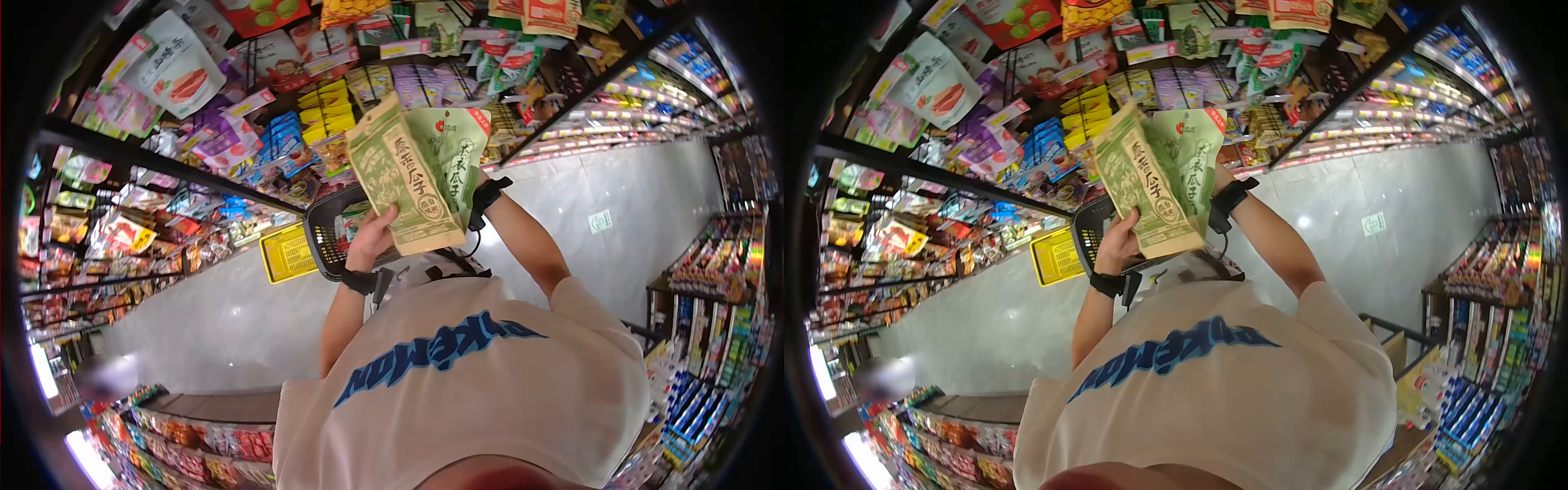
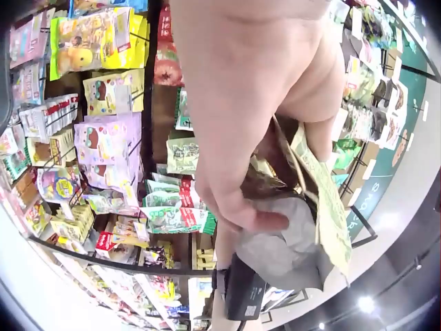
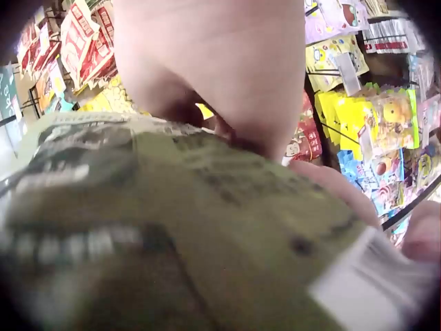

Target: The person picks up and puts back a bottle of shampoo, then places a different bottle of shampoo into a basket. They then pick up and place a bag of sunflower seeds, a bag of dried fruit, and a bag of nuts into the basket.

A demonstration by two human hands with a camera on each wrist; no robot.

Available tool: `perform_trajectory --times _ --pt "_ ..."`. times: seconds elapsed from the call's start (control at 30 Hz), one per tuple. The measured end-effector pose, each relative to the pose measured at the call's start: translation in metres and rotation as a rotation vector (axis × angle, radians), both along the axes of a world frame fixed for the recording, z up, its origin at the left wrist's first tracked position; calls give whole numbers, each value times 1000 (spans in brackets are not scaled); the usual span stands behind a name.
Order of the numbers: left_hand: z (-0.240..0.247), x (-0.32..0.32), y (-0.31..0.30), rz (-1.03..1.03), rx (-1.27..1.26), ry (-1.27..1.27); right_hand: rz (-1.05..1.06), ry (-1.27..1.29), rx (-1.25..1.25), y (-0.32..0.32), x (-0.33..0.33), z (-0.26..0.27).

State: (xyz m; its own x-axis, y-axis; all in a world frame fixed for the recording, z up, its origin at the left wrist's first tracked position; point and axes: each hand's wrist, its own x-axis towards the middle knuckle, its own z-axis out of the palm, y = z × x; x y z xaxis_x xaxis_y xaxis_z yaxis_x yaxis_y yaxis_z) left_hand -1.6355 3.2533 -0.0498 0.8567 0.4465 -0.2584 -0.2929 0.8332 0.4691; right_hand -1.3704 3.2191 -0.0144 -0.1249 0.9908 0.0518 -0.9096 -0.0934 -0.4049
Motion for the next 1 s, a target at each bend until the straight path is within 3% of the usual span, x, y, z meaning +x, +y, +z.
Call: perform_trajectory --times 0.1,0.2,0.27,0.3,0.33,0.4,0.47,0.57,0.63,0.7,0.73,0.8,0.87,0.9,0.97,1.0 --pt "0 15 -10 52 43 -17 -213 -331 -294 -43 14 2" --pt "3 15 -7 112 84 37 -235 -578 -419 -66 26 21" --pt "0 20 -4 163 24 40 -159 -446 -365 -60 25 38" --pt "0 22 1 185 1 42 -162 -128 -412 -61 9 79" --pt "-1 25 7 211 15 31 -82 -138 -383 -61 15 79" --pt "-1 31 15 229 -41 85 -74 -465 -358 -56 26 66" --pt "-9 35 23 218 -102 150 -236 -1092 -348 -44 27 31" --pt "-52 30 35 243 -51 199 -355 -1072 -291 -13 73 -9" --pt "-72 16 42 291 35 350 -535 -1160 -432 4 113 -6" --pt "-100 0 49 328 26 482 -722 -1412 -442 20 164 -22" --pt "-144 -12 57 311 3 589 -706 -1419 -388 27 180 -14" --pt "-159 -16 63 257 -12 749 -623 -1444 -337 35 205 3" --pt "-212 -27 82 87 91 993 -662 -1435 -293 41 219 12" --pt "-222 -21 88 36 277 1127 -682 -1427 -270 45 223 17" --pt "-213 9 108 52 802 1284 -734 -1220 -302 53 221 24" --pt "-197 32 118 91 964 1247 -742 -1153 -266 59 226 24"
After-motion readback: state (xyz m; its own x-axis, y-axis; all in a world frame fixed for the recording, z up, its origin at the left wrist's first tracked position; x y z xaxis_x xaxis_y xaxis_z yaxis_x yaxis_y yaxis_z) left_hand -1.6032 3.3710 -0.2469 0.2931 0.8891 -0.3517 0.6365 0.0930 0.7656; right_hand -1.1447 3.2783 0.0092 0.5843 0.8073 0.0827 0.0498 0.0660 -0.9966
